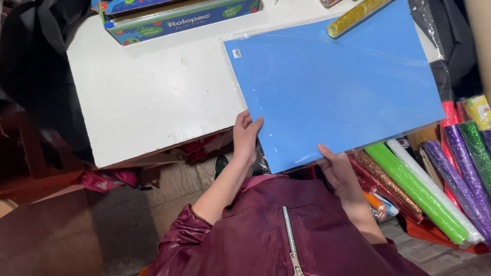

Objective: The person wraps a blue foam cylinder with plastic film from a dispenser box and then rolls a large blue foam sheet by hand.

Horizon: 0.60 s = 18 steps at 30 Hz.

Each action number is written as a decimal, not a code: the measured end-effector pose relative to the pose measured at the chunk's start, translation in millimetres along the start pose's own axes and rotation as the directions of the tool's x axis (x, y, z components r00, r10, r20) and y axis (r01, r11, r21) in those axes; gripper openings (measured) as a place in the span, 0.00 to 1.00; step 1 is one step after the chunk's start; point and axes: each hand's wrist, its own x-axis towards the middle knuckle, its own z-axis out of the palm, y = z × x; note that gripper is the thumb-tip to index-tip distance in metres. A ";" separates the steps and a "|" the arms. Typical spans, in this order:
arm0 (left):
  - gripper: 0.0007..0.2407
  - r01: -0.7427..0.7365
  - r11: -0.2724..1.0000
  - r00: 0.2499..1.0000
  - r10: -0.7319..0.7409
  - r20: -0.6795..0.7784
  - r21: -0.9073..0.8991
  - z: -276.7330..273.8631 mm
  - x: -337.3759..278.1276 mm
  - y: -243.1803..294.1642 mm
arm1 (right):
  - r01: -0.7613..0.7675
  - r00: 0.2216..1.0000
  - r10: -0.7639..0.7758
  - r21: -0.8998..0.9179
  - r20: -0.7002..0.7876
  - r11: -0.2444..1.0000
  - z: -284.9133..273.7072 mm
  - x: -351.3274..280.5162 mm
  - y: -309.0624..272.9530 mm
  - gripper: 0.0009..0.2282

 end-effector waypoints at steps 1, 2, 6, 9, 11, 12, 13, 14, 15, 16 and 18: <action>0.22 -0.003 1.000 1.000 0.003 -0.006 -0.001 -15.3 19.8 -28.5 | -0.003 1.000 0.003 -0.001 0.005 1.000 -5.2 7.4 -6.6 0.11; 0.14 -0.007 1.000 1.000 0.006 0.027 0.015 -30.9 40.8 -56.2 | 0.013 0.999 -0.011 -0.040 0.053 0.999 -9.4 15.6 -13.1 0.18; 0.12 -0.087 0.992 0.996 0.084 0.040 0.092 -51.0 50.0 -34.5 | 0.214 0.962 -0.110 0.440 -0.249 0.872 -101.2 77.9 -55.9 0.43; 0.16 -0.109 0.981 0.992 0.117 -0.042 0.160 -33.4 -1.6 51.0 | 0.220 0.759 -0.036 0.204 -0.650 0.954 -18.2 34.1 -162.7 0.39; 0.13 -0.074 0.986 0.994 0.085 -0.063 0.150 -58.8 3.5 60.4 | 0.204 0.790 -0.052 0.182 -0.610 0.962 -96.1 92.3 -165.6 0.28; 0.12 -0.036 0.990 0.995 0.048 -0.087 0.136 -71.0 5.9 64.5 | 0.189 0.819 -0.068 0.155 -0.570 0.970 -135.0 122.0 -167.9 0.17; 0.12 -0.039 0.990 0.995 0.051 -0.087 0.136 -80.2 4.9 66.5 | 0.189 0.820 -0.069 0.156 -0.568 0.969 -129.1 110.1 -175.4 0.17; 0.12 -0.063 0.991 0.995 0.071 -0.064 0.122 -90.2 3.3 69.0 | 0.181 0.765 -0.125 0.024 -0.632 0.983 -122.2 99.1 -182.3 0.12; 0.13 -0.087 0.990 0.995 0.091 -0.042 0.107 -100.2 1.8 71.3 | 0.160 0.705 -0.189 -0.106 -0.684 0.981 -115.5 88.2 -189.0 0.10; 0.13 -0.086 0.990 0.995 0.091 -0.043 0.108 -106.3 -0.2 74.0 | 0.159 0.706 -0.188 -0.106 -0.683 0.982 -121.5 87.4 -192.0 0.10; 0.11 -0.020 0.984 0.996 0.035 -0.086 0.176 -118.3 -4.7 77.4 | 0.197 0.844 -0.193 -0.044 -0.500 0.979 -136.0 84.1 -197.3 0.23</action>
